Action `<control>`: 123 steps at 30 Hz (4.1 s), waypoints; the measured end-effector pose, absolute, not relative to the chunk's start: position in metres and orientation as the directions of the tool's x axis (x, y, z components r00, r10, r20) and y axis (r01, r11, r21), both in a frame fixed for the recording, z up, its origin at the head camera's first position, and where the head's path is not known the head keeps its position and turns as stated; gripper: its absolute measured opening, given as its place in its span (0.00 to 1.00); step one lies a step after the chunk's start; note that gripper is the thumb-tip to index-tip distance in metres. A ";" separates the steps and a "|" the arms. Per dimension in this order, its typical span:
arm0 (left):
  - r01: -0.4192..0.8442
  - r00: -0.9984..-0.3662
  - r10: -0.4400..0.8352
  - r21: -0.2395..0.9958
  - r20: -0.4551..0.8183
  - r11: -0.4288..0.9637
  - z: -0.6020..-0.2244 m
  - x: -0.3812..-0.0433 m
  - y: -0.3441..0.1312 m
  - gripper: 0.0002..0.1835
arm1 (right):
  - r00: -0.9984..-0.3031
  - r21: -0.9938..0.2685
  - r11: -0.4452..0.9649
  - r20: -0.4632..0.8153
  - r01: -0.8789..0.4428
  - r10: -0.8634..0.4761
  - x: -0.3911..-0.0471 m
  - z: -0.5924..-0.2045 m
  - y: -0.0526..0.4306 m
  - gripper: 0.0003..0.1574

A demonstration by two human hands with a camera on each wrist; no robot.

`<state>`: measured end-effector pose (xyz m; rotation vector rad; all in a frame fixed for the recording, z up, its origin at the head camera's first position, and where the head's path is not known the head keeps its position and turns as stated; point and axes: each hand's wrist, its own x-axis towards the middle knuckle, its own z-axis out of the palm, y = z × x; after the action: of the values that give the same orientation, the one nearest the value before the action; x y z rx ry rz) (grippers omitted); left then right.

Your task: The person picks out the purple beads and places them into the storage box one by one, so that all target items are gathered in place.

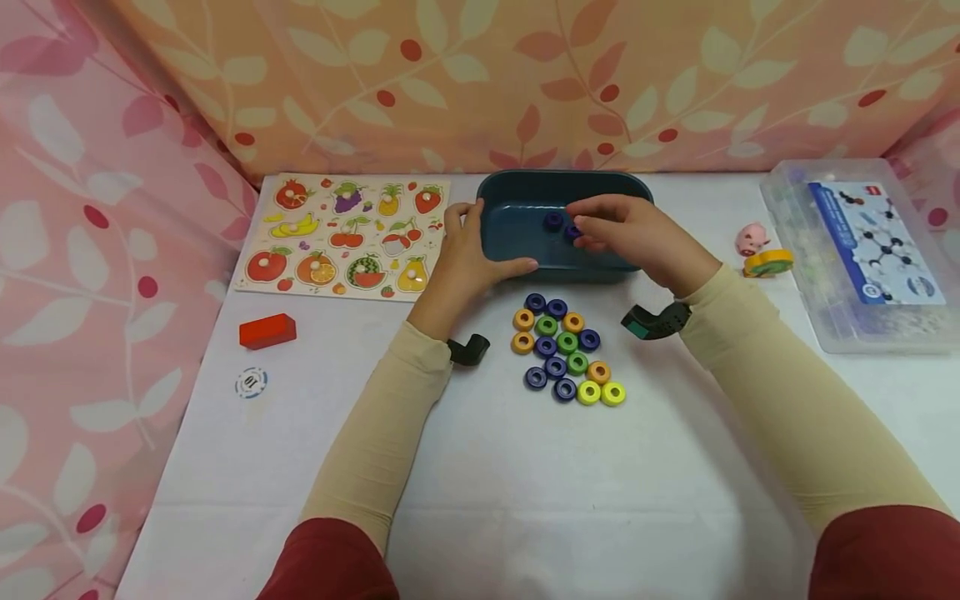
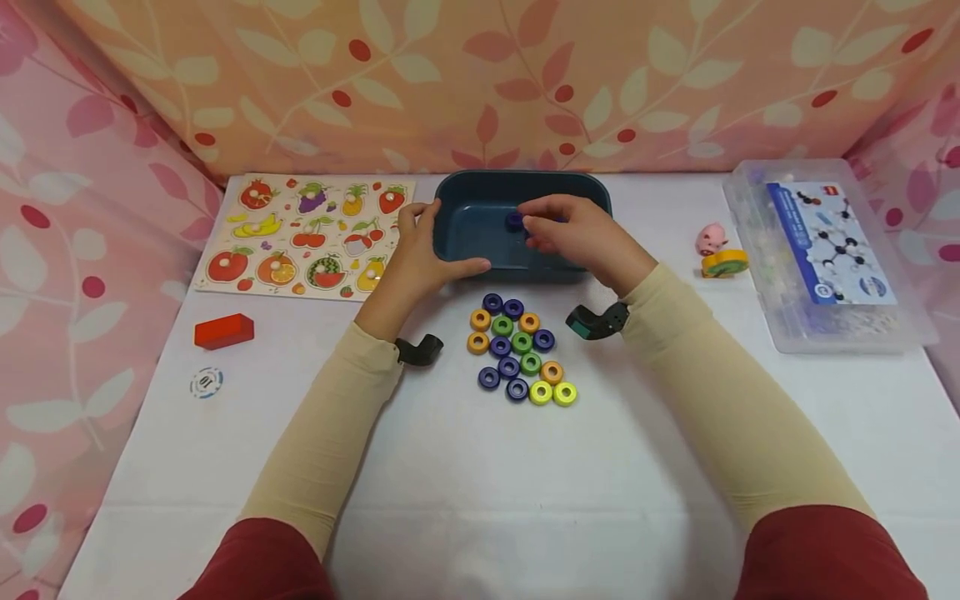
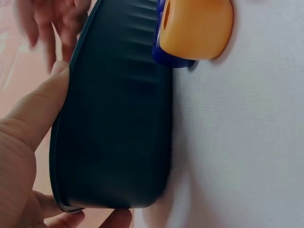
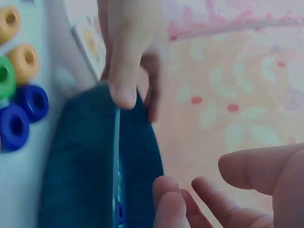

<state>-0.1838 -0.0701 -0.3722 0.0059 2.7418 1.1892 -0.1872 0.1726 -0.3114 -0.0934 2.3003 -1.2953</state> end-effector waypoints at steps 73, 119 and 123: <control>-0.053 -0.989 0.063 0.711 -0.136 0.702 -0.372 -0.184 -0.069 0.66 | -0.838 -0.805 0.513 -0.479 0.299 -0.263 -0.222 -0.347 0.146 0.31; -0.034 -0.988 0.087 0.726 -0.128 0.687 -0.371 -0.183 -0.072 0.68 | -0.921 -0.602 0.780 -0.185 -0.170 -0.344 -0.124 -0.377 0.154 0.19; -0.039 -0.987 0.085 0.725 -0.134 0.687 -0.371 -0.183 -0.072 0.68 | -0.918 -0.603 0.780 -0.194 -0.168 -0.347 -0.125 -0.377 0.154 0.19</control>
<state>-0.1828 -0.0722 -0.3706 0.0379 2.7391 1.1829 -0.1246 0.1543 -0.3767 -0.3973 2.6782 -0.8669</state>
